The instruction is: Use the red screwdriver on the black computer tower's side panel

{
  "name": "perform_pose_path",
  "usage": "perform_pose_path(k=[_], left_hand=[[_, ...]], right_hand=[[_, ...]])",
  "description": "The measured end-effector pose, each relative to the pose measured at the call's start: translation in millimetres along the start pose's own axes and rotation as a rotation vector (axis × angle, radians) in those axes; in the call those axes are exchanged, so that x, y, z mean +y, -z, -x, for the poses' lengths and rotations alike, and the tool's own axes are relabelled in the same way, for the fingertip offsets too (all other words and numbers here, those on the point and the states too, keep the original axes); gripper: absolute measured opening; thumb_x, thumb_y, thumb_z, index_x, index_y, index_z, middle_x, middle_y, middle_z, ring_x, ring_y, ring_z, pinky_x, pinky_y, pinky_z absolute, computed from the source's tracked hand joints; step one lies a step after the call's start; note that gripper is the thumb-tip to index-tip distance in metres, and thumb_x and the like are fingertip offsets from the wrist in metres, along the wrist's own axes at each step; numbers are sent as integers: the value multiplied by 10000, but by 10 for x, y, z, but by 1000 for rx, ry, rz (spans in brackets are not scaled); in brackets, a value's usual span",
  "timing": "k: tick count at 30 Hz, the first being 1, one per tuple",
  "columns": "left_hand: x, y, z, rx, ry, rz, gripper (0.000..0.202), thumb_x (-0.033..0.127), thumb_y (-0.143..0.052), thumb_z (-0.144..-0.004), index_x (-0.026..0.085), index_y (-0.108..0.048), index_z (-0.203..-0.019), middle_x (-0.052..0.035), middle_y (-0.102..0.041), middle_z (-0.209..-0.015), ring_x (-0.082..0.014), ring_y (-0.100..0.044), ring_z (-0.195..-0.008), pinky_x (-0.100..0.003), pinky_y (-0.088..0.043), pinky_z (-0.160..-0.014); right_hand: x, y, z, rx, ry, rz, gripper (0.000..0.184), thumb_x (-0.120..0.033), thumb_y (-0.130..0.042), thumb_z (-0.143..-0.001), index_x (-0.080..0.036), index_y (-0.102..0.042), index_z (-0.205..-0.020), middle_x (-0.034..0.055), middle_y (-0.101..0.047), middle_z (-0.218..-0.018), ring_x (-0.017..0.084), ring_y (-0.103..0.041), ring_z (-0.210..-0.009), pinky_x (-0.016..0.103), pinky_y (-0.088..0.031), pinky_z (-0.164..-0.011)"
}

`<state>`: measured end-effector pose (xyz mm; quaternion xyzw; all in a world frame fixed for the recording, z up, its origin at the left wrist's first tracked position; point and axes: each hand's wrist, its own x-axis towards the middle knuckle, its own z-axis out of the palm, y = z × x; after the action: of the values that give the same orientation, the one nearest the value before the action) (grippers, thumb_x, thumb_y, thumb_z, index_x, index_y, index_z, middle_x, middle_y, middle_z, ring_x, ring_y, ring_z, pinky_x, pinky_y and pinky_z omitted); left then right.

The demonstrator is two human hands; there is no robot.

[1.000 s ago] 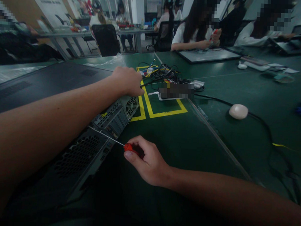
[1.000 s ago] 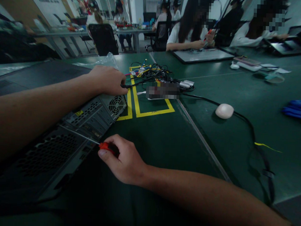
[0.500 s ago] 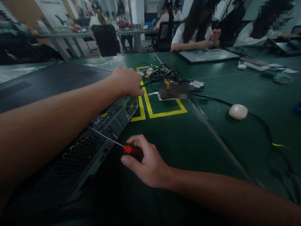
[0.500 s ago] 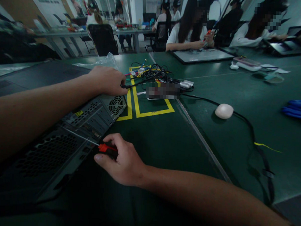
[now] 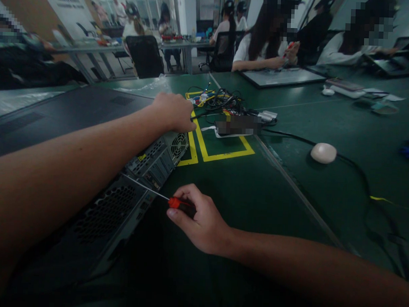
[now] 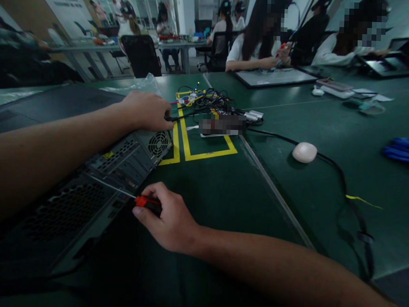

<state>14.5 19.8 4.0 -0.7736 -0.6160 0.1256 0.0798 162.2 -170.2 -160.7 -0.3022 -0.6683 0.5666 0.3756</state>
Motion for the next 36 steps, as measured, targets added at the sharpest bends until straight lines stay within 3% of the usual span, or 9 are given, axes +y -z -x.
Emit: perform_pose_path(k=[7,13,17,21,26,33,36], left_hand=[[-19,-5,-11,-4,-11,28,769,617,-753,-1008,334,-849,-1717,-217,-884,-1561,-562,-744,-1559,-690,-587,-1289],[15,24,33,2,-7,9,747,578,-737,-1060,202,-868,-1692,-301,-834,-1659,-592,-766,-1547,-694,-614,-1285],[23,39,49,-8,-21,3,708,539,-706,-1098,169,-870,-1678,-316,-828,-1679,-600,-770,-1540,-724,-632,-1270],[21,10,22,-9,-13,-39,720,563,-683,-1130,118,-852,-1670,-314,-828,-1666,-555,-776,-1539,-656,-632,-1268],[14,-34,-17,1,18,-12,712,587,-715,-1088,200,-868,-1665,-239,-855,-1613,-498,-771,-1506,-572,-605,-1244],[-6,-48,-36,9,17,34,721,588,-782,-1052,242,-878,-1677,-235,-859,-1626,-533,-768,-1512,-632,-592,-1263],[0,-33,-26,-3,17,35,716,597,-776,-1071,240,-871,-1684,-226,-844,-1657,-517,-757,-1534,-603,-588,-1268]], right_hand=[[-31,0,-5,-8,1,-50,436,-568,-946,-1114,-281,-629,-1199,-34,-689,-967,199,-634,-821,361,-533,-805],[-40,8,-2,-13,6,-50,419,-568,-929,-1132,-277,-634,-1195,-27,-694,-977,199,-635,-824,369,-546,-824],[-13,-2,-5,-10,15,-68,428,-579,-933,-1130,-272,-641,-1190,-19,-714,-993,198,-650,-833,360,-547,-814],[-9,-6,-5,-15,-18,-59,439,-610,-928,-1134,-269,-658,-1190,-2,-753,-1012,208,-681,-869,368,-586,-855],[-41,7,-1,-18,-31,-52,436,-627,-915,-1145,-264,-678,-1193,2,-755,-1012,213,-691,-873,369,-589,-855],[-43,9,9,-13,-11,-53,431,-632,-899,-1156,-253,-696,-1183,-17,-720,-963,192,-645,-818,345,-553,-803],[-10,13,15,-3,34,-28,358,-571,-860,-1180,-244,-713,-1183,-8,-732,-977,194,-657,-828,346,-558,-813]])
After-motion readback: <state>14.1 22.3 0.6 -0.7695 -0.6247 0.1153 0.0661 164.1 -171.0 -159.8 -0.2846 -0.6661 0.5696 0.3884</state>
